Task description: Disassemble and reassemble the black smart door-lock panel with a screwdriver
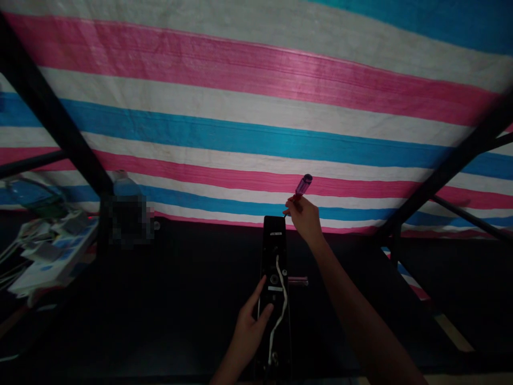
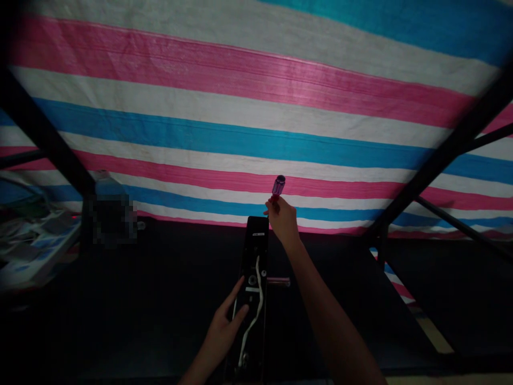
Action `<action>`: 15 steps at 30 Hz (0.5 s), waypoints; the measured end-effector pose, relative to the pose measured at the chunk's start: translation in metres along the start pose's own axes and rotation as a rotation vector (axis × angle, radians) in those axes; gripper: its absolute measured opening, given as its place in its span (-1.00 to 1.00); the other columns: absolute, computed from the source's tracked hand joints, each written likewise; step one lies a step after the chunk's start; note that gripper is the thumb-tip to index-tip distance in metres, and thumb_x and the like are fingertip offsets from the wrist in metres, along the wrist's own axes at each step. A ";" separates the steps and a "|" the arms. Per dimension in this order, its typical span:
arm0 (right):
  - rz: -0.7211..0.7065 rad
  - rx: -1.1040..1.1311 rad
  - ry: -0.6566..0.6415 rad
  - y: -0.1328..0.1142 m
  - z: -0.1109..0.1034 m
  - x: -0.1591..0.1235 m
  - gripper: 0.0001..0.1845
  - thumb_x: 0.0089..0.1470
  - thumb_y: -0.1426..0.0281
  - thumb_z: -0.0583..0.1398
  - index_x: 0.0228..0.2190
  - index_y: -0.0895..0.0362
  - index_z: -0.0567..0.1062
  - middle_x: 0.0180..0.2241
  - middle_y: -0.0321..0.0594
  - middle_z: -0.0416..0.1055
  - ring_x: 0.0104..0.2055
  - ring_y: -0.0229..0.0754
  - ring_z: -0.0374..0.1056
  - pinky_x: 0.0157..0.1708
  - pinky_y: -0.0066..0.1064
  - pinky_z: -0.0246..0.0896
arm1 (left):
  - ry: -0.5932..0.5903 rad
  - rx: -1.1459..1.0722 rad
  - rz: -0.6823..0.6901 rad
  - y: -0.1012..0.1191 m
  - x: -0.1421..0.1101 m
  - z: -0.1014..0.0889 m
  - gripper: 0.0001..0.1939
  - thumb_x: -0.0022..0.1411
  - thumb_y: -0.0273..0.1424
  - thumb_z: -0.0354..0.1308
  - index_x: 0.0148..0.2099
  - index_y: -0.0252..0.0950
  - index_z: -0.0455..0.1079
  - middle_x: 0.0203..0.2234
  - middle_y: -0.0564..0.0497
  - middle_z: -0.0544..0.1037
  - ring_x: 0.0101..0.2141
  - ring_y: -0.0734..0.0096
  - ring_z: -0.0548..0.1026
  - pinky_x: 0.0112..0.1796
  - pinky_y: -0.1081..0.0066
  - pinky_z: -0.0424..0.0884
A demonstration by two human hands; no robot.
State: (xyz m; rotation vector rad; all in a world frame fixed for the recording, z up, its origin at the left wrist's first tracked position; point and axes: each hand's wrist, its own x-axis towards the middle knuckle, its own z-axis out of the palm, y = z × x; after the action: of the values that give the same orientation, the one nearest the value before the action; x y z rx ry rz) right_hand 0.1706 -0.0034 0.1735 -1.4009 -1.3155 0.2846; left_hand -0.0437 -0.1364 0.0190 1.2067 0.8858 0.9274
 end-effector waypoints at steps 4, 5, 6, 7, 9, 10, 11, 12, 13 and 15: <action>-0.029 0.056 0.028 0.009 -0.001 -0.006 -0.76 0.14 0.20 0.16 -0.33 0.11 0.50 -0.40 -0.19 0.59 -0.39 -0.07 0.59 -0.36 -0.30 0.49 | -0.002 -0.008 0.020 -0.001 0.000 0.001 -0.33 0.24 -0.17 0.23 0.34 -0.21 0.23 0.29 -0.07 0.32 0.29 0.11 0.24 0.29 0.11 0.12; -0.028 0.055 0.045 0.011 0.000 -0.007 -0.75 0.13 0.19 0.17 -0.35 0.12 0.50 -0.43 -0.20 0.58 -0.39 -0.06 0.59 -0.36 -0.30 0.49 | -0.004 -0.006 0.027 -0.001 0.000 0.001 -0.33 0.24 -0.17 0.22 0.34 -0.21 0.23 0.30 -0.07 0.31 0.29 0.11 0.24 0.30 0.11 0.10; -0.028 0.053 0.059 0.012 0.001 -0.008 -0.75 0.13 0.19 0.17 -0.36 0.12 0.50 -0.45 -0.21 0.57 -0.39 -0.05 0.59 -0.37 -0.30 0.49 | -0.007 -0.006 0.030 -0.002 0.000 0.000 -0.34 0.24 -0.18 0.22 0.34 -0.22 0.23 0.30 -0.07 0.30 0.30 0.12 0.22 0.31 0.11 0.09; -0.028 0.050 0.065 0.012 0.002 -0.008 -0.76 0.12 0.20 0.18 -0.38 0.11 0.50 -0.48 -0.22 0.57 -0.39 -0.05 0.59 -0.37 -0.31 0.48 | -0.009 -0.008 0.030 -0.002 0.001 0.000 -0.34 0.25 -0.19 0.22 0.34 -0.22 0.23 0.31 -0.06 0.29 0.31 0.13 0.20 0.31 0.12 0.08; -0.031 0.043 0.070 0.012 0.003 -0.010 -0.78 0.10 0.21 0.20 -0.41 0.11 0.51 -0.51 -0.24 0.56 -0.40 -0.05 0.59 -0.38 -0.32 0.46 | -0.017 -0.012 0.021 -0.001 0.001 -0.001 -0.33 0.26 -0.19 0.21 0.36 -0.22 0.20 0.32 -0.06 0.27 0.32 0.15 0.17 0.32 0.12 0.06; -0.031 0.042 0.075 0.011 0.003 -0.011 -0.78 0.09 0.21 0.21 -0.42 0.11 0.51 -0.51 -0.24 0.56 -0.41 -0.05 0.59 -0.39 -0.33 0.46 | -0.022 -0.015 0.018 -0.001 0.002 -0.001 -0.32 0.27 -0.18 0.20 0.37 -0.22 0.18 0.32 -0.06 0.26 0.32 0.16 0.17 0.32 0.12 0.05; -0.029 0.042 0.083 0.010 0.003 -0.012 -0.78 0.08 0.21 0.22 -0.43 0.11 0.51 -0.52 -0.24 0.56 -0.42 -0.05 0.58 -0.39 -0.33 0.45 | -0.027 -0.018 0.016 0.000 0.002 -0.001 -0.32 0.27 -0.18 0.20 0.37 -0.22 0.17 0.32 -0.06 0.26 0.32 0.16 0.18 0.32 0.12 0.05; -0.028 0.041 0.096 0.010 0.002 -0.013 -0.77 0.08 0.20 0.22 -0.43 0.11 0.51 -0.52 -0.23 0.57 -0.42 -0.05 0.58 -0.40 -0.33 0.44 | -0.030 -0.019 0.016 0.001 0.002 -0.002 -0.31 0.27 -0.18 0.20 0.37 -0.22 0.16 0.32 -0.06 0.26 0.32 0.15 0.18 0.32 0.11 0.05; -0.024 0.047 0.115 0.010 0.000 -0.015 -0.75 0.09 0.18 0.22 -0.42 0.12 0.51 -0.51 -0.22 0.57 -0.42 -0.05 0.58 -0.39 -0.33 0.45 | -0.032 -0.018 0.017 0.002 0.001 -0.002 -0.31 0.26 -0.17 0.21 0.37 -0.22 0.18 0.32 -0.07 0.26 0.32 0.15 0.19 0.32 0.11 0.05; -0.001 0.080 0.171 0.010 -0.004 -0.019 -0.70 0.09 0.14 0.22 -0.40 0.14 0.52 -0.51 -0.19 0.58 -0.42 -0.04 0.58 -0.36 -0.30 0.46 | -0.034 -0.015 0.027 0.003 0.000 -0.003 -0.32 0.25 -0.17 0.23 0.35 -0.22 0.21 0.32 -0.07 0.27 0.32 0.13 0.18 0.32 0.10 0.04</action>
State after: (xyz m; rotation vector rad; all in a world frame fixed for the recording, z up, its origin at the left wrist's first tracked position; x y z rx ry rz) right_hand 0.1723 -0.0185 0.1572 -1.3271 -1.1529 0.2092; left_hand -0.0466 -0.1346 0.0220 1.2215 0.8356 0.9310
